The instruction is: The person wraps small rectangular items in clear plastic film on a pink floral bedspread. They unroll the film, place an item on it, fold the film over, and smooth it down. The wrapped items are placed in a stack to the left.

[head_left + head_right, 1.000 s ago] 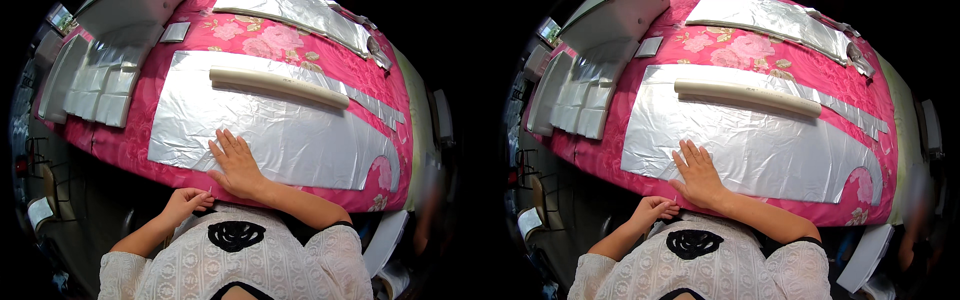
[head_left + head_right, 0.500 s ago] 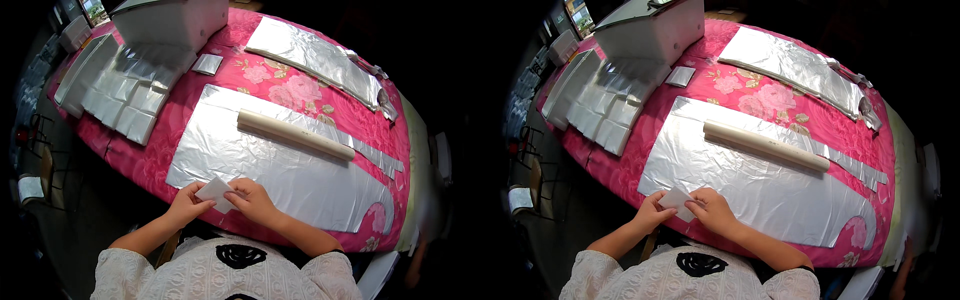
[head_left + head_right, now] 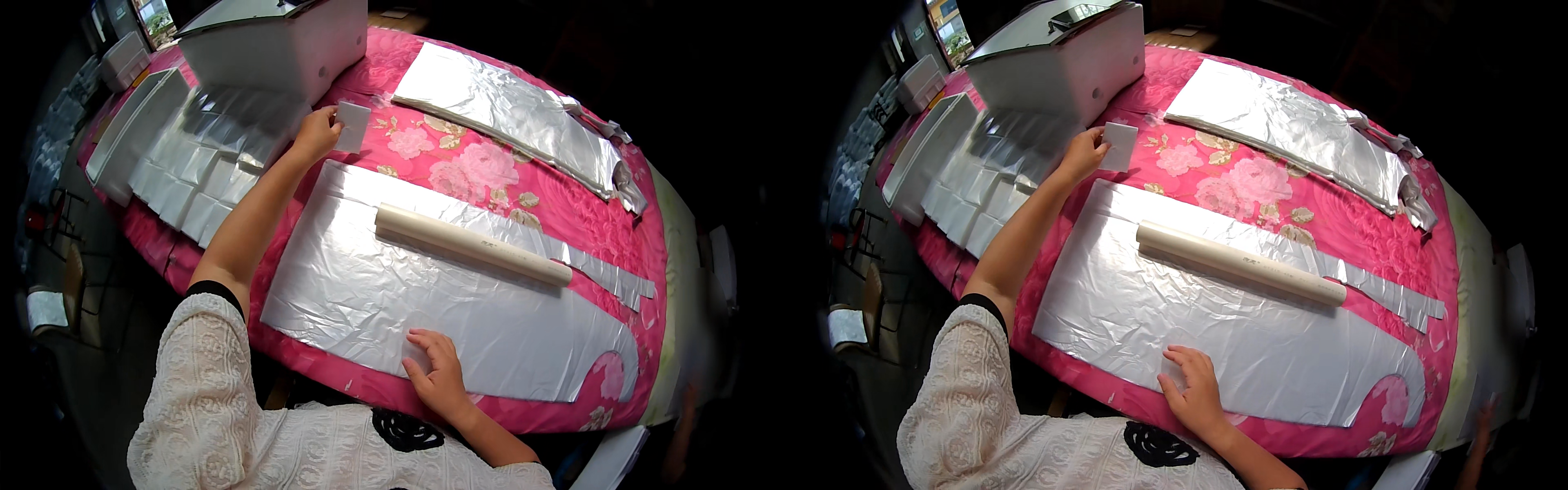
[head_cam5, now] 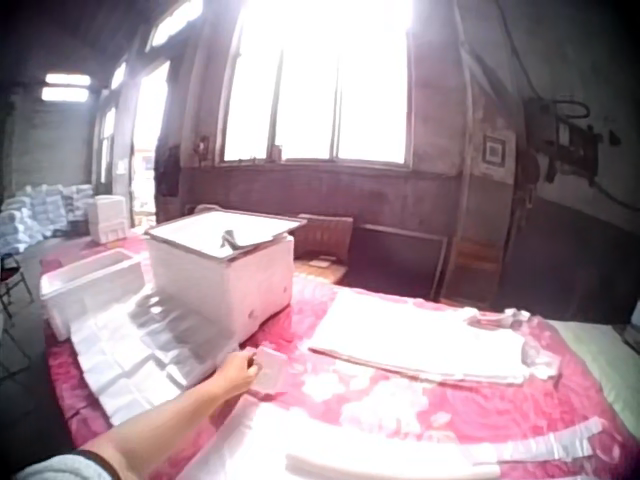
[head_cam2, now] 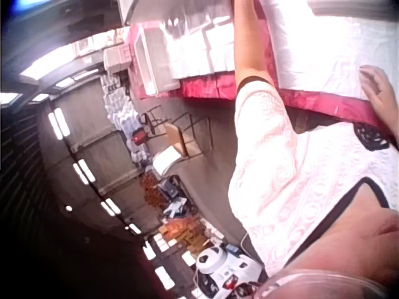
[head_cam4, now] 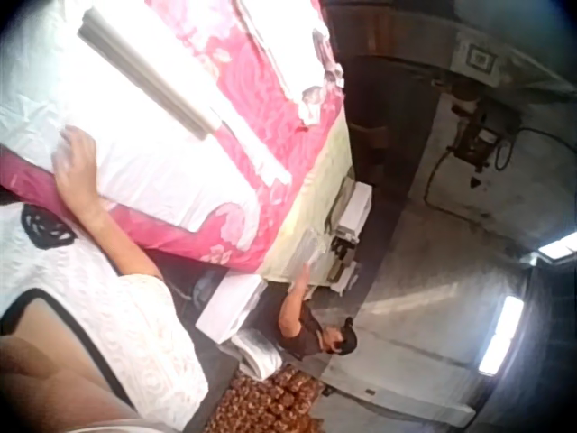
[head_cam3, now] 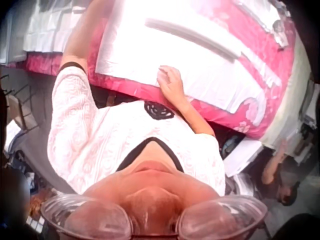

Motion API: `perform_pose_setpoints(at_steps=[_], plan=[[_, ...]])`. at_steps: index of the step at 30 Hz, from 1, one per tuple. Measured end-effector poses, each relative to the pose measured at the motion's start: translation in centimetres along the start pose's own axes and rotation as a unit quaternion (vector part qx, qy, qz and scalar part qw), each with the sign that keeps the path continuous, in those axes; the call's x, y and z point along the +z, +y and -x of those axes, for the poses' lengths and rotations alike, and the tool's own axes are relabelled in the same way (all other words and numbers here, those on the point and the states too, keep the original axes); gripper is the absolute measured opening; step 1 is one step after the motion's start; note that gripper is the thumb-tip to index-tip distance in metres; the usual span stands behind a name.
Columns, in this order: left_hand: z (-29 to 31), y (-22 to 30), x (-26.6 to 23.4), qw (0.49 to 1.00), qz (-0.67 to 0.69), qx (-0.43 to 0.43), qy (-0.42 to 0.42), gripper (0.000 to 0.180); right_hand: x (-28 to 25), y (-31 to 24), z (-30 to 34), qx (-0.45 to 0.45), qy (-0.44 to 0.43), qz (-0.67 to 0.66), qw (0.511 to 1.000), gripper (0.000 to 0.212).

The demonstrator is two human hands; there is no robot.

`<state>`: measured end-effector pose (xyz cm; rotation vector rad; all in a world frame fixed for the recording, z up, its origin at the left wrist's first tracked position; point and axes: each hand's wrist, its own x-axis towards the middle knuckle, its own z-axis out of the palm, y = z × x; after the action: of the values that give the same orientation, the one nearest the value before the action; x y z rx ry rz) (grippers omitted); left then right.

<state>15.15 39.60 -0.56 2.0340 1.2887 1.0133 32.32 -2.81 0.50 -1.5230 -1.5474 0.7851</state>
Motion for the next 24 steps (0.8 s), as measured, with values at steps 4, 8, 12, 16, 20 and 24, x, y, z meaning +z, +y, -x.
perform_pose_setpoints(at_steps=[4, 8, 12, 16, 20, 24], plan=[[-2.1, 0.3, 1.7, 0.991, -0.132, -0.020, 0.007, 0.038, -0.2, 0.1, 1.0, 0.001, 0.019, 0.028, 0.999, 0.036], [-2.5, -2.0, 1.8, 0.965, -0.234, 0.090, 0.080, 0.048, -0.3, 0.2, 0.9, -0.008, 0.015, 0.035, 0.999, 0.038], [0.3, 1.2, 2.4, 0.971, -0.157, 0.164, 0.074, 0.044, -3.5, 1.4, -0.9, -0.053, 0.056, 0.162, 0.984, 0.045], [6.9, 8.4, 4.0, 0.958, -0.085, 0.271, -0.033, 0.040, -10.6, 5.1, -5.0, -0.038, 0.169, 0.401, 0.900, 0.054], [16.2, 15.1, 6.4, 0.932, 0.028, 0.303, -0.198, 0.049, -17.9, 9.8, -4.9, 0.039, 0.099, 0.421, 0.901, 0.054], [23.9, 18.1, 9.2, 0.903, 0.056, 0.306, -0.296, 0.064, -15.5, 5.5, -1.1, 0.139, 0.026, 0.377, 0.915, 0.053]])
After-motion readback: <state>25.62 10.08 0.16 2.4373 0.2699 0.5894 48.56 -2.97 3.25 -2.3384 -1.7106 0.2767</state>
